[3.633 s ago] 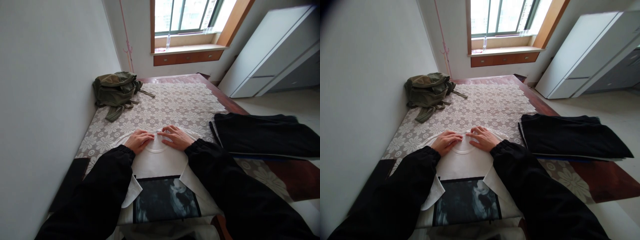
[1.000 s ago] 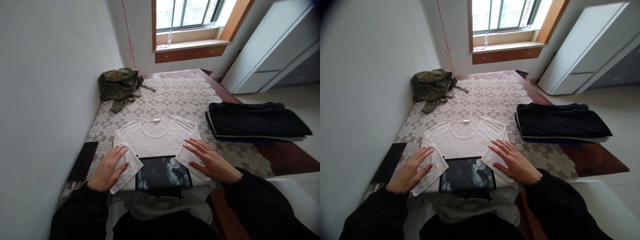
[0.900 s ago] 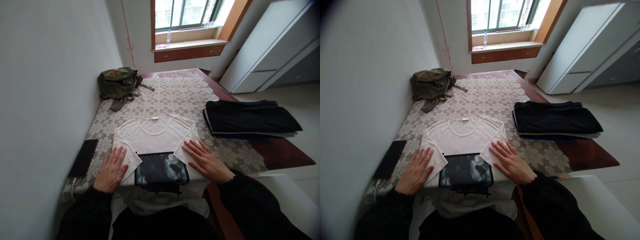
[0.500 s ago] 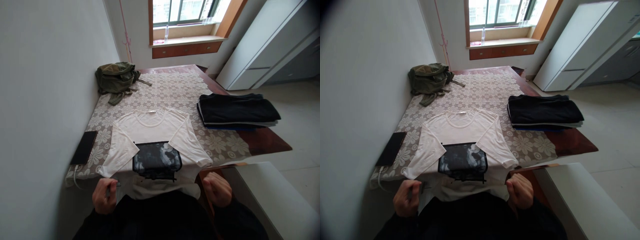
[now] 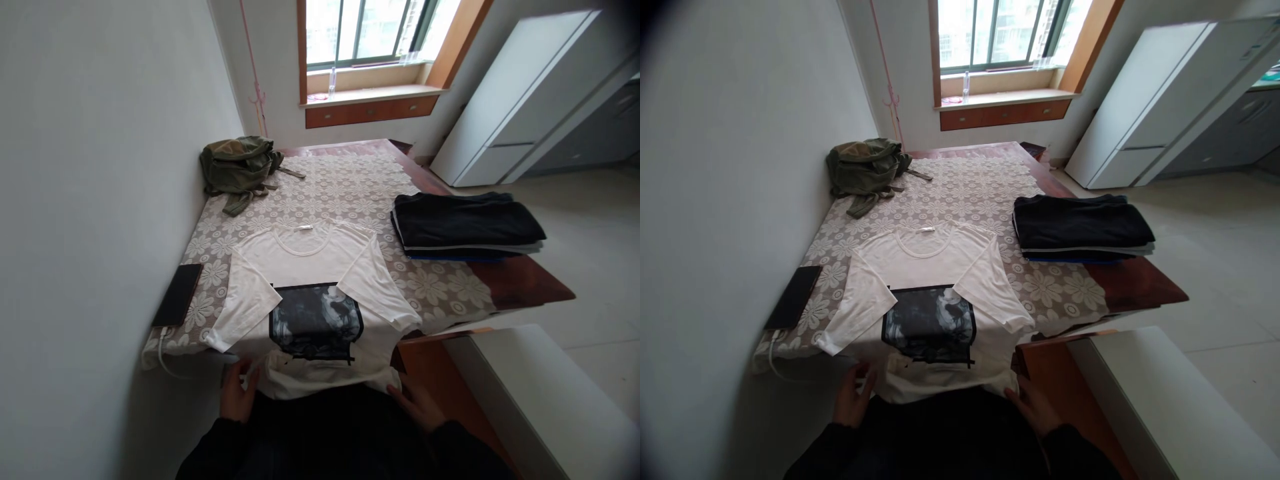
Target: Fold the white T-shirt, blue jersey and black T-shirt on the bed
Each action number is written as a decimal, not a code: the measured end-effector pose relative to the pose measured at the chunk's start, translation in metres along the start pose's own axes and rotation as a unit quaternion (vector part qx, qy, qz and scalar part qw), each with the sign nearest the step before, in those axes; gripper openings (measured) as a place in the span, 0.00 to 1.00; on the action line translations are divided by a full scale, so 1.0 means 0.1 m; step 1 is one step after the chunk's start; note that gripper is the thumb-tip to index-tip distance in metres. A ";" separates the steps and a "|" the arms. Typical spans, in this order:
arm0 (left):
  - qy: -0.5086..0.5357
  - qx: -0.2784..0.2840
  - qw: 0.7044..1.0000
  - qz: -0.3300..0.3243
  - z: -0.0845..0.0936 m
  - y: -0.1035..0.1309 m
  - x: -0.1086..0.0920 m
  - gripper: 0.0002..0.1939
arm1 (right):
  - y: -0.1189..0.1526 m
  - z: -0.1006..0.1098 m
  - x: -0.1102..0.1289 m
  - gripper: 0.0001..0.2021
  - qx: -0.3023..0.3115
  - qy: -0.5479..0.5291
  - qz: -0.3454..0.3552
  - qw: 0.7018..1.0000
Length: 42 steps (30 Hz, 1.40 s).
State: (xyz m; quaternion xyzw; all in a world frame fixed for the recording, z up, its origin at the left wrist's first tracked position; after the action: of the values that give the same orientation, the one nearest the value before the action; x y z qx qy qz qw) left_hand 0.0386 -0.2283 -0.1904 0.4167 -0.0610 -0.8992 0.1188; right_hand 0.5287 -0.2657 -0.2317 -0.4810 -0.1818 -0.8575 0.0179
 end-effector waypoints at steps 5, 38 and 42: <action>-0.001 0.143 0.983 -0.113 -0.36 -0.18 -0.45 0.16 | -0.02 0.12 0.22 0.22 -0.065 -0.040 0.030 0.997; 0.297 0.018 0.953 0.050 0.67 0.01 0.00 0.33 | 0.11 0.54 -0.08 0.26 -0.100 -0.286 -0.077 0.950; 0.264 0.040 0.962 0.063 0.63 0.06 -0.11 0.33 | 0.04 0.54 0.06 0.31 -0.025 -0.188 -0.088 0.978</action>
State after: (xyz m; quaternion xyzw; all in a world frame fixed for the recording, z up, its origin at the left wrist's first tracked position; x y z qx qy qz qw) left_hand -0.0021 -0.2307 -0.1406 0.6387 -0.0898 -0.7449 0.1707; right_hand 0.5711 -0.2509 -0.2001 -0.6160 -0.2018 -0.7543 -0.1039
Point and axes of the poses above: each hand's wrist, its own y-axis away from the middle knuckle, its own z-axis out of the back of the hand, x = y × z, the point moved 7 cm from there along -y, towards the middle knuckle, and after that the axes turned 9 degrees about x, right-handed, at the moved point
